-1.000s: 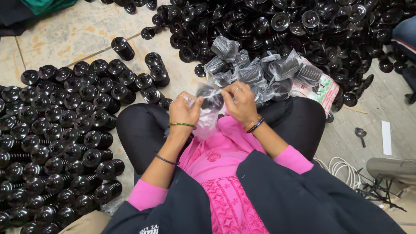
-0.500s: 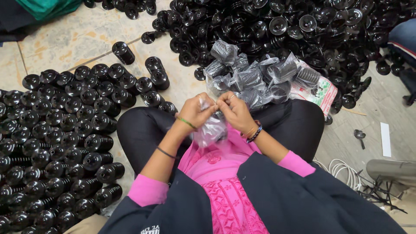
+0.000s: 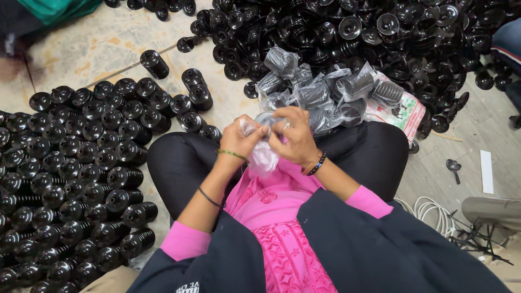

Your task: The person sits on the floor surrounded by piles of black plastic parts and wraps each part in a clear plastic bag by hand, twisting the bag closed and placing the wrapped part onto a growing pile of finished bags, repeating this for one part at a time.

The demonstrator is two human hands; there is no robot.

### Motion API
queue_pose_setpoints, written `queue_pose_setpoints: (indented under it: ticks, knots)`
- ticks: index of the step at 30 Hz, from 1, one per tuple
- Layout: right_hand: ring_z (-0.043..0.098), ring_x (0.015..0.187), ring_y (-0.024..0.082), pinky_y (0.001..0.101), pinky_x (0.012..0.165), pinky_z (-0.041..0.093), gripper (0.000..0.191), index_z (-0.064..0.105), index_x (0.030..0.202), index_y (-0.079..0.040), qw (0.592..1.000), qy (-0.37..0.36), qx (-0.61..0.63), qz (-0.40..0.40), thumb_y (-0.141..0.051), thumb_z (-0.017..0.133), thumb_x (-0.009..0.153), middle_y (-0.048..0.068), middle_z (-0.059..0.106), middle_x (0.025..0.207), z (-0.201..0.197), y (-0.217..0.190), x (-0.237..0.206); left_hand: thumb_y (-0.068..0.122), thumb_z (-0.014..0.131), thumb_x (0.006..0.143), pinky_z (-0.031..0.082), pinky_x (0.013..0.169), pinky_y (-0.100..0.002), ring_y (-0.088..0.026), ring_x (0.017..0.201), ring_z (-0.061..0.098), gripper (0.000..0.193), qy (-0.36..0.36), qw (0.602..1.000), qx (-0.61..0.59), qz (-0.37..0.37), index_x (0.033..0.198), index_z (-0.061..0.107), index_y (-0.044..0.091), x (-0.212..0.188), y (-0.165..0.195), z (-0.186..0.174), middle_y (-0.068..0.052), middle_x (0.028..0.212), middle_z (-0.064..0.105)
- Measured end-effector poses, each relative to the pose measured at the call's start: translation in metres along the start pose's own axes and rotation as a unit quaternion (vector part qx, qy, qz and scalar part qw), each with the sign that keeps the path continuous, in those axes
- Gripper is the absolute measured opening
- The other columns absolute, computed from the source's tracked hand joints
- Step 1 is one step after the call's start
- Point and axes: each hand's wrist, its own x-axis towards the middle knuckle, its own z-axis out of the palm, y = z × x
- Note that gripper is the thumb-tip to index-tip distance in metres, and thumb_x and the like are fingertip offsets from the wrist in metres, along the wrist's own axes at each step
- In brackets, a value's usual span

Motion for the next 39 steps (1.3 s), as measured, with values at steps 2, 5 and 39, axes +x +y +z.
queue_pose_setpoints:
  ticks: [2, 5, 39]
  knots:
    - [0.062, 0.102, 0.033, 0.0387, 0.097, 0.039, 0.017, 0.063, 0.088, -0.009, 0.995, -0.001, -0.008, -0.101, -0.004, 0.071, 0.073, 0.010, 0.070, 0.110, -0.005, 0.000, 0.002, 0.013, 0.083, 0.089, 0.057, 0.068, -0.027, -0.008, 0.075, 0.069, 0.019, -0.087, 0.991, -0.102, -0.022, 0.092, 0.068, 0.001, 0.012, -0.006, -0.010, -0.008, 0.085, 0.075]
    - [0.065, 0.085, 0.022, 0.0361, 0.088, 0.040, 0.013, 0.067, 0.089, -0.008, 0.992, -0.075, 0.084, -0.050, -0.001, 0.070, 0.079, 0.004, 0.069, 0.095, -0.004, 0.005, -0.003, 0.012, 0.084, 0.086, 0.058, 0.072, -0.026, -0.008, 0.078, 0.071, 0.019, -0.185, 0.969, -0.140, -0.081, 0.092, 0.070, 0.003, 0.021, -0.009, -0.018, -0.007, 0.087, 0.076]
    - [0.056, 0.088, 0.031, 0.0452, 0.086, 0.037, 0.018, 0.056, 0.087, -0.006, 0.991, -0.008, -0.133, -0.027, -0.007, 0.073, 0.081, 0.010, 0.057, 0.088, 0.012, 0.038, -0.015, 0.014, 0.079, 0.090, 0.056, 0.073, -0.031, -0.014, 0.078, 0.068, 0.017, 0.144, 0.981, 0.078, 0.100, 0.088, 0.068, 0.002, -0.005, -0.001, 0.015, -0.010, 0.086, 0.075]
